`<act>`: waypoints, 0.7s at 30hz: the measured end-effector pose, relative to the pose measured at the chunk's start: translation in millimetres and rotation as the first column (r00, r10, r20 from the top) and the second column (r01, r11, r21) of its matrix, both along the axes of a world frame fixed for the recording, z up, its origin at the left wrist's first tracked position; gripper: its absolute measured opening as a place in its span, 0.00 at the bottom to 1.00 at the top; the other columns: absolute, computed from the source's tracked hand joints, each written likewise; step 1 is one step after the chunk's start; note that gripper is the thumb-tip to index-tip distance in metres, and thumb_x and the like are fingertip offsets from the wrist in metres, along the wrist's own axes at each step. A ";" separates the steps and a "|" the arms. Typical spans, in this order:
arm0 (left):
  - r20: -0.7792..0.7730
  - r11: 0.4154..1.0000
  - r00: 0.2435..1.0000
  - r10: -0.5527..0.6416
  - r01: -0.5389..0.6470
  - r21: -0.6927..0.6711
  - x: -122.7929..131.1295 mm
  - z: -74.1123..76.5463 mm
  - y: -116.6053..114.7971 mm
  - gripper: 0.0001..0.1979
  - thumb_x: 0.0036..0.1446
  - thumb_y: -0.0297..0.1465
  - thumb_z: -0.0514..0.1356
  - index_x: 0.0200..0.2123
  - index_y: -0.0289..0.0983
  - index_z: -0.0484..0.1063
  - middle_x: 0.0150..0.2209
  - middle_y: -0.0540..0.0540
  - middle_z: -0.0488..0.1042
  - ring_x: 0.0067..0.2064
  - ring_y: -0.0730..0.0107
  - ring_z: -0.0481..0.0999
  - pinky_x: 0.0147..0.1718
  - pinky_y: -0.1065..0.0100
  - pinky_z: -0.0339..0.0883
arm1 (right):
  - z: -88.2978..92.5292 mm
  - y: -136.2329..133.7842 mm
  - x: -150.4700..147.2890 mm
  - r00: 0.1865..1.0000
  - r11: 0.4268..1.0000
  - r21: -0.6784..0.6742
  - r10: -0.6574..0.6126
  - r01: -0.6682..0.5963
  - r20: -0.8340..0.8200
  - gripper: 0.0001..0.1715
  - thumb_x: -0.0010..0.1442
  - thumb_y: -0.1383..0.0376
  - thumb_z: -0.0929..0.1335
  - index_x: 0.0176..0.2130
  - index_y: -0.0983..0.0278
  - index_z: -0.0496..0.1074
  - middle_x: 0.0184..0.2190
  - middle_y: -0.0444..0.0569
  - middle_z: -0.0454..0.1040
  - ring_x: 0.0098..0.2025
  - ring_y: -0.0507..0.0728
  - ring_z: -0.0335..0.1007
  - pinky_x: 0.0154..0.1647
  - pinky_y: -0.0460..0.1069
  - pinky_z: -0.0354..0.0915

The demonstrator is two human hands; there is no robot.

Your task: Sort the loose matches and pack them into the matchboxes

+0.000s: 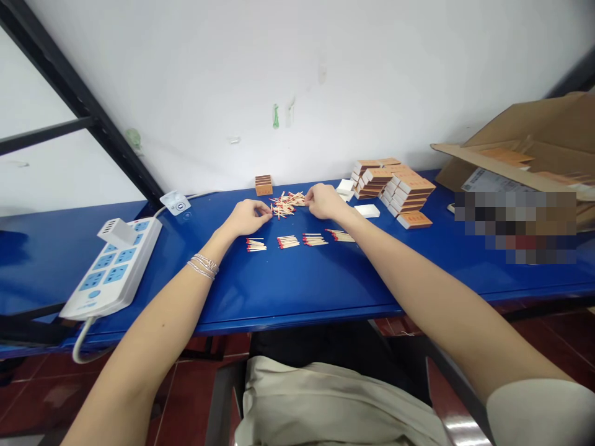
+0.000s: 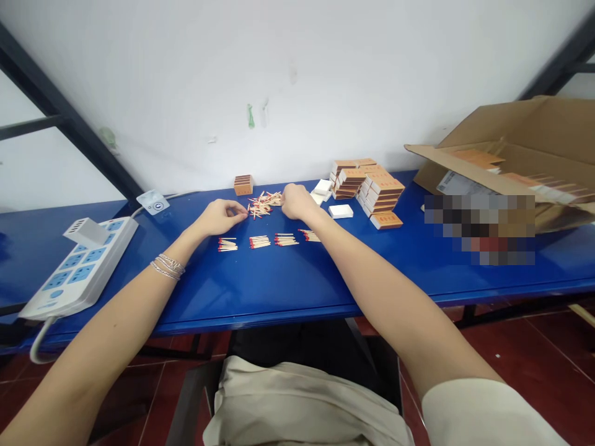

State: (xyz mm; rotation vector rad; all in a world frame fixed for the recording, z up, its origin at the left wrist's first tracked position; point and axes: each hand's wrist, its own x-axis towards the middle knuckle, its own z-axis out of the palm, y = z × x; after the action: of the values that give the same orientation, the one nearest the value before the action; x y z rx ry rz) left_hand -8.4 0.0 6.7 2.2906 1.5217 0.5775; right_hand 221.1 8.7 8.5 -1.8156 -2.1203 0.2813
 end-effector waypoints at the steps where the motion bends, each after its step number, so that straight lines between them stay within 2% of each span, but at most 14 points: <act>1: 0.000 1.000 1.000 -0.001 0.001 0.002 -0.1 0.0 0.1 0.10 0.53 0.31 0.62 0.39 0.37 0.80 0.36 0.45 0.81 0.30 0.69 0.74 0.37 0.66 0.68 | 1.4 0.9 3.1 0.999 1.000 0.009 -0.001 0.001 -0.036 0.12 0.54 0.73 0.67 0.37 0.69 0.79 0.37 0.58 0.81 0.44 0.61 0.76 0.44 0.48 0.67; 7: -0.001 1.000 1.000 0.007 -0.007 -0.013 0.8 1.6 -0.8 0.10 0.53 0.30 0.62 0.39 0.36 0.80 0.36 0.44 0.81 0.30 0.69 0.74 0.36 0.66 0.68 | 14.0 -2.3 19.5 0.989 1.000 0.013 -0.003 0.005 -0.145 0.11 0.54 0.72 0.69 0.37 0.70 0.81 0.34 0.56 0.81 0.36 0.56 0.76 0.41 0.46 0.67; 13: 0.005 1.000 1.000 0.007 -0.007 -0.011 1.1 2.7 -1.5 0.10 0.53 0.30 0.63 0.38 0.36 0.80 0.35 0.44 0.81 0.31 0.69 0.75 0.37 0.66 0.68 | 20.4 -7.5 25.9 0.991 0.997 -0.052 0.047 -0.054 -0.125 0.11 0.54 0.69 0.71 0.37 0.69 0.82 0.32 0.53 0.81 0.33 0.55 0.74 0.37 0.45 0.67; 17: -0.001 1.000 1.000 0.008 -0.008 -0.013 1.2 2.4 -1.0 0.10 0.53 0.31 0.62 0.38 0.36 0.80 0.35 0.45 0.81 0.31 0.69 0.75 0.37 0.66 0.68 | 23.6 -11.0 27.7 0.996 0.994 -0.104 0.031 -0.039 -0.078 0.09 0.54 0.69 0.71 0.37 0.69 0.81 0.34 0.54 0.81 0.34 0.55 0.75 0.35 0.45 0.66; 19: -0.008 1.000 1.000 0.006 -0.006 -0.010 1.2 2.1 -0.7 0.10 0.53 0.32 0.62 0.38 0.36 0.80 0.36 0.45 0.81 0.31 0.69 0.74 0.37 0.66 0.68 | 26.8 -14.3 29.7 0.995 0.985 -0.144 0.087 -0.093 -0.047 0.09 0.54 0.69 0.72 0.37 0.68 0.81 0.35 0.53 0.81 0.35 0.56 0.76 0.35 0.45 0.66; 21: -0.015 1.000 1.000 0.000 0.000 -0.010 0.8 1.8 -0.3 0.10 0.54 0.32 0.61 0.38 0.36 0.80 0.36 0.45 0.81 0.31 0.70 0.75 0.37 0.67 0.68 | 30.1 -18.4 31.0 0.976 0.948 -0.233 0.217 -0.217 -0.027 0.10 0.53 0.67 0.72 0.38 0.67 0.81 0.35 0.51 0.81 0.36 0.56 0.76 0.36 0.45 0.67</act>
State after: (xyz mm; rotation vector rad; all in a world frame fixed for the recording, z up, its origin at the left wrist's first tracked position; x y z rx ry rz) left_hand -7.6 -0.2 8.4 2.2922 1.5278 0.5523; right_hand 252.1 -9.7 38.6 -1.6979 -2.3746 0.6114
